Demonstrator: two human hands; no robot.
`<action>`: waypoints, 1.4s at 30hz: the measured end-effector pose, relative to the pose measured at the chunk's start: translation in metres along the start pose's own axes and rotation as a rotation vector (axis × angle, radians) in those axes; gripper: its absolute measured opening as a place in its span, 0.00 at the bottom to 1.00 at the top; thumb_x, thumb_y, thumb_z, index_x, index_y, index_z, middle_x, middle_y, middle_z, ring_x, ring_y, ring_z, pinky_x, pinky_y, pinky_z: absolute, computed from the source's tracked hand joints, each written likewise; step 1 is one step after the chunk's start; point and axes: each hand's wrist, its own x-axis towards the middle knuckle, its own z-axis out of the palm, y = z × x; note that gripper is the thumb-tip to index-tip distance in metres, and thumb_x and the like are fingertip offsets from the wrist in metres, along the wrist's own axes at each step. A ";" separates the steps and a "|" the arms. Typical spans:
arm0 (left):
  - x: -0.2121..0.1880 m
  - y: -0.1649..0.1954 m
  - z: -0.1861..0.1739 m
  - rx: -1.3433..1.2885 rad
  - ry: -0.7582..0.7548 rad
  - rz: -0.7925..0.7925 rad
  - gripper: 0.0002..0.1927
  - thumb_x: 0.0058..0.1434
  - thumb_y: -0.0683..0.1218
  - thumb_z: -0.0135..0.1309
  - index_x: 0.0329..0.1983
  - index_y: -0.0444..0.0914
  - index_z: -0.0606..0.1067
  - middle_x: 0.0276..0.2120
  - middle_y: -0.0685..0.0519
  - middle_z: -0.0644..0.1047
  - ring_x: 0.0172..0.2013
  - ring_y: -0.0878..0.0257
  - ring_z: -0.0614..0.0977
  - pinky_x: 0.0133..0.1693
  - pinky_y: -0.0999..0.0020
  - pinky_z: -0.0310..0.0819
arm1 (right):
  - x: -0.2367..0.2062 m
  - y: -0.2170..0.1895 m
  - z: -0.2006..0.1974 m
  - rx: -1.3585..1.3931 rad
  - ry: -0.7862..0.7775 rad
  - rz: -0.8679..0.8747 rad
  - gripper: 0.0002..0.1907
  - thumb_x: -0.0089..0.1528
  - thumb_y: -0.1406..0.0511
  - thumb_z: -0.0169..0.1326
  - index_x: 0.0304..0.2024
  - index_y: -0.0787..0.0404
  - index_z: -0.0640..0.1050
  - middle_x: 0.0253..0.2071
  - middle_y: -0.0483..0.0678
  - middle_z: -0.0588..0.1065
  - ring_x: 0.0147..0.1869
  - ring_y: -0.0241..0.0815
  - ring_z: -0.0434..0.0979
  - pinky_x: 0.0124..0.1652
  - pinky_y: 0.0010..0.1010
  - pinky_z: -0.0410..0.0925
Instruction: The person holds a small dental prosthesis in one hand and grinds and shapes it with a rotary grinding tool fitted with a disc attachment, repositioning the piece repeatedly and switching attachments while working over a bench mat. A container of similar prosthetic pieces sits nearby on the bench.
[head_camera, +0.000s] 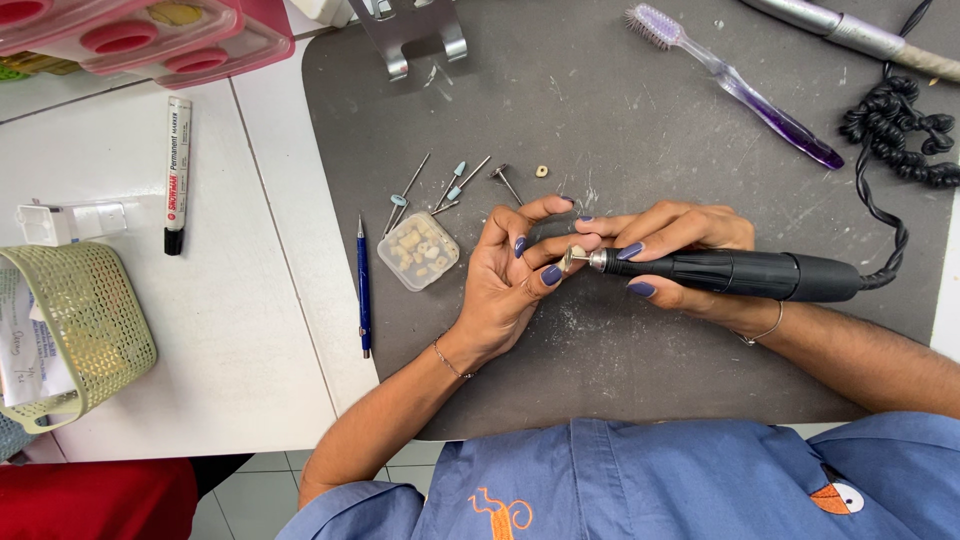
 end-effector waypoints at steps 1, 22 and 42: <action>0.001 0.000 -0.001 0.006 -0.001 -0.001 0.18 0.69 0.36 0.57 0.47 0.40 0.58 0.67 0.43 0.61 0.66 0.48 0.74 0.68 0.56 0.74 | 0.000 0.000 0.000 0.003 -0.003 -0.003 0.12 0.64 0.64 0.63 0.48 0.56 0.76 0.46 0.52 0.79 0.67 0.61 0.78 0.67 0.54 0.75; -0.002 -0.007 -0.004 0.043 0.020 0.016 0.18 0.69 0.38 0.59 0.46 0.40 0.60 0.63 0.46 0.64 0.64 0.52 0.76 0.67 0.58 0.76 | 0.003 -0.001 0.002 0.018 0.000 -0.029 0.11 0.65 0.66 0.62 0.48 0.57 0.75 0.46 0.52 0.78 0.66 0.61 0.79 0.67 0.56 0.74; -0.002 -0.005 -0.003 0.031 0.012 0.002 0.17 0.70 0.40 0.58 0.45 0.40 0.60 0.62 0.48 0.63 0.65 0.51 0.76 0.67 0.56 0.76 | 0.002 -0.001 0.003 -0.026 0.018 -0.002 0.09 0.66 0.66 0.60 0.47 0.58 0.74 0.45 0.51 0.77 0.66 0.60 0.79 0.65 0.51 0.77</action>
